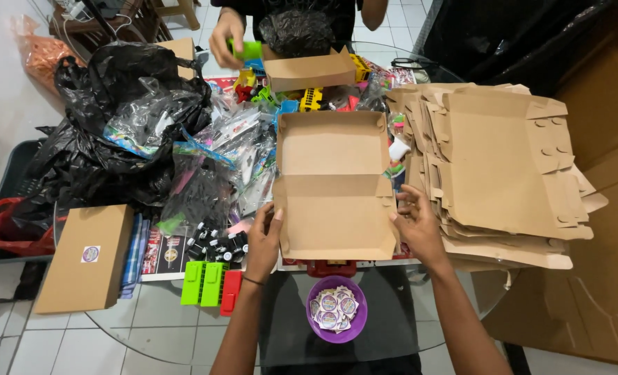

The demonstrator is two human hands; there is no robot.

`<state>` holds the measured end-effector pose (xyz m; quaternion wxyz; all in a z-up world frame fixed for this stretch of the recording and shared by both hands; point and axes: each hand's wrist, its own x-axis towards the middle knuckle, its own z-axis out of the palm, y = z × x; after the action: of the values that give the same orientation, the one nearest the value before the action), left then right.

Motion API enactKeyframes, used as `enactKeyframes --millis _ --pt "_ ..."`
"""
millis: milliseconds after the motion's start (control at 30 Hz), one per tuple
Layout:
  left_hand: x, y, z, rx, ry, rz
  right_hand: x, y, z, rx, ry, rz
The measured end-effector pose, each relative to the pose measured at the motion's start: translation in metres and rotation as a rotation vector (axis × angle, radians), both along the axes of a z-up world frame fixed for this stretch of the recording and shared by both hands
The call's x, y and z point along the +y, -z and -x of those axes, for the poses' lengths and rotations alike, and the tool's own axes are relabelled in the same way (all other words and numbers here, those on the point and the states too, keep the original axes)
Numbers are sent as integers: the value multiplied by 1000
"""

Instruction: Folding cardboard boxes and packing small toy buses into them at a workspace.

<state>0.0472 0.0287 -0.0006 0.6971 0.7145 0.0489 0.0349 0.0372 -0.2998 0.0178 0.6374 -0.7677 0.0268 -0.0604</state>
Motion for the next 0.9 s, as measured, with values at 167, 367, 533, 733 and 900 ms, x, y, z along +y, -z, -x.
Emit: enactKeyframes --millis 167,367,533,733,900 --pt "-6 1 7 41 -4 -54 3 0 9 30 36 -61" --pt "-14 -8 22 58 -18 -138 9 -14 25 158 54 -17" --pt "-26 1 30 -280 -160 -488 -20 36 23 296 55 222" --pt "-75 11 29 -622 -35 -875 -20 49 27 296 99 38" --pt "-140 0 32 -618 477 -786 -8 36 30 277 144 -21"
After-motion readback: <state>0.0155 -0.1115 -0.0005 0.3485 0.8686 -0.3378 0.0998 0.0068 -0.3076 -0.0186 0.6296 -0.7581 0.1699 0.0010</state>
